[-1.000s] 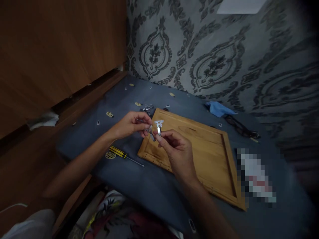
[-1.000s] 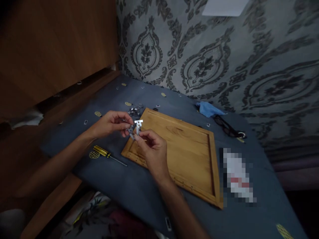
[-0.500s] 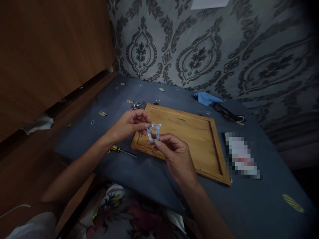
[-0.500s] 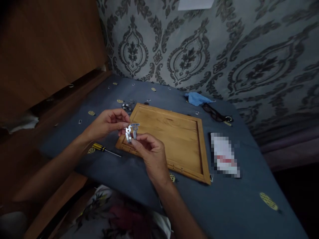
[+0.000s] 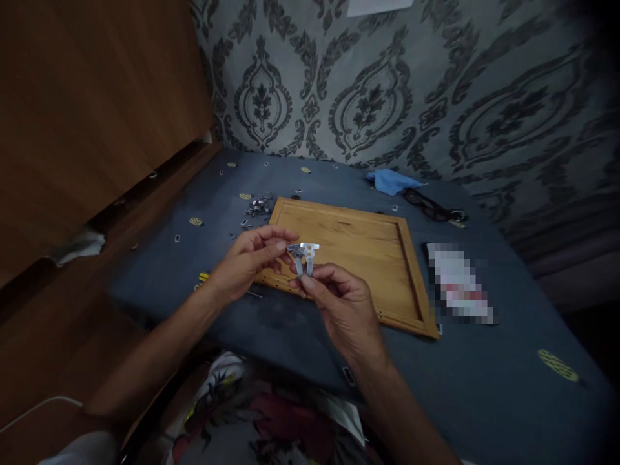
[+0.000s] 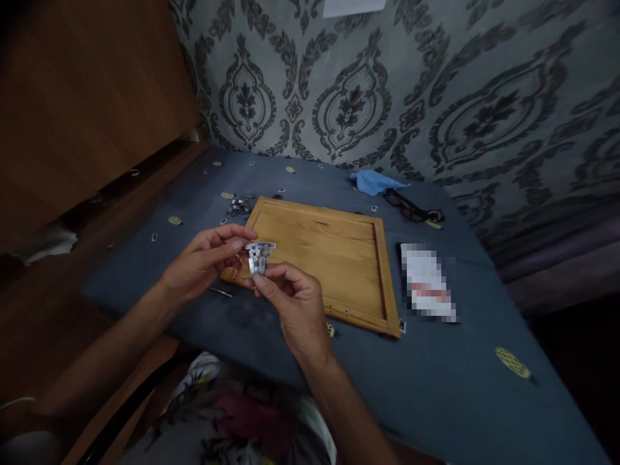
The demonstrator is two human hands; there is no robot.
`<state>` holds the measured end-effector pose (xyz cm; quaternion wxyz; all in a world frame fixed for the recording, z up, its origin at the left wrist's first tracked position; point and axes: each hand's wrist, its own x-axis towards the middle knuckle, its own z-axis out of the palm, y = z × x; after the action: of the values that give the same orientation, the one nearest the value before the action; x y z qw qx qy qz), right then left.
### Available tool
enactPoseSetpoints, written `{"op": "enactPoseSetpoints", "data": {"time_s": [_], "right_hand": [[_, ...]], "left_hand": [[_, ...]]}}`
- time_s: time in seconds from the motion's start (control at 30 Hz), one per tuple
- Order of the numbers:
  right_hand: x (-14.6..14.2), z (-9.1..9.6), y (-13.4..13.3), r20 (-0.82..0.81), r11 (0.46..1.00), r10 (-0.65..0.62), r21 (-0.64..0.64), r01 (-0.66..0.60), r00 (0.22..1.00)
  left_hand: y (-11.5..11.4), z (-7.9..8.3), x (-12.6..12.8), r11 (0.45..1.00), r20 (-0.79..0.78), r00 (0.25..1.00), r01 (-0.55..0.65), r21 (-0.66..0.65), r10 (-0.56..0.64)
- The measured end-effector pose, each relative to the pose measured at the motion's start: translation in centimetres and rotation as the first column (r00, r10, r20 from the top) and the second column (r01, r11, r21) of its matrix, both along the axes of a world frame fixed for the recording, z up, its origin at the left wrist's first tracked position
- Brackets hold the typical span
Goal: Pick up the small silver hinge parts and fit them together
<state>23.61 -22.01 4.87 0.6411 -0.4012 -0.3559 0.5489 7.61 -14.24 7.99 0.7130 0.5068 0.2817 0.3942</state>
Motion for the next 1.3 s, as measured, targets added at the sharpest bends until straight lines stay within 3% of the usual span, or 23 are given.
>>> {"op": "enactPoseSetpoints", "data": {"time_s": [0.3, 0.6, 0.8, 1.0, 1.3], "right_hand": [[-0.7, -0.4, -0.3, 0.03, 0.998, -0.047, 0.049, 0.046, 0.998], [-1.5, -0.5, -0.6, 0.151, 0.987, -0.155, 0.071, 0.146, 0.976], [-2.2, -0.6, 0.0, 0.17, 0.991, -0.134, 0.042, 0.129, 0.976], [-2.9, -1.0, 0.5, 0.165, 0.995, -0.099, 0.003, 0.1, 0.981], [-3.2, -1.6, 1.0, 0.163, 0.995, -0.084, -0.03, 0.09, 0.983]], "left_hand": [[-2.6, -1.1, 1.5, 0.996, -0.055, 0.996, -0.076, -0.043, 0.074], [-1.5, -0.7, -0.1, 0.986, -0.14, 0.98, -0.131, 0.1, 0.145], [-0.6, -1.1, -1.8, 0.975, -0.203, 0.961, -0.158, 0.154, 0.188], [-0.3, -1.9, -2.3, 0.982, -0.198, 0.964, -0.157, 0.104, 0.175], [0.4, -2.9, -2.7, 0.992, -0.17, 0.982, -0.1, -0.072, 0.087]]}}
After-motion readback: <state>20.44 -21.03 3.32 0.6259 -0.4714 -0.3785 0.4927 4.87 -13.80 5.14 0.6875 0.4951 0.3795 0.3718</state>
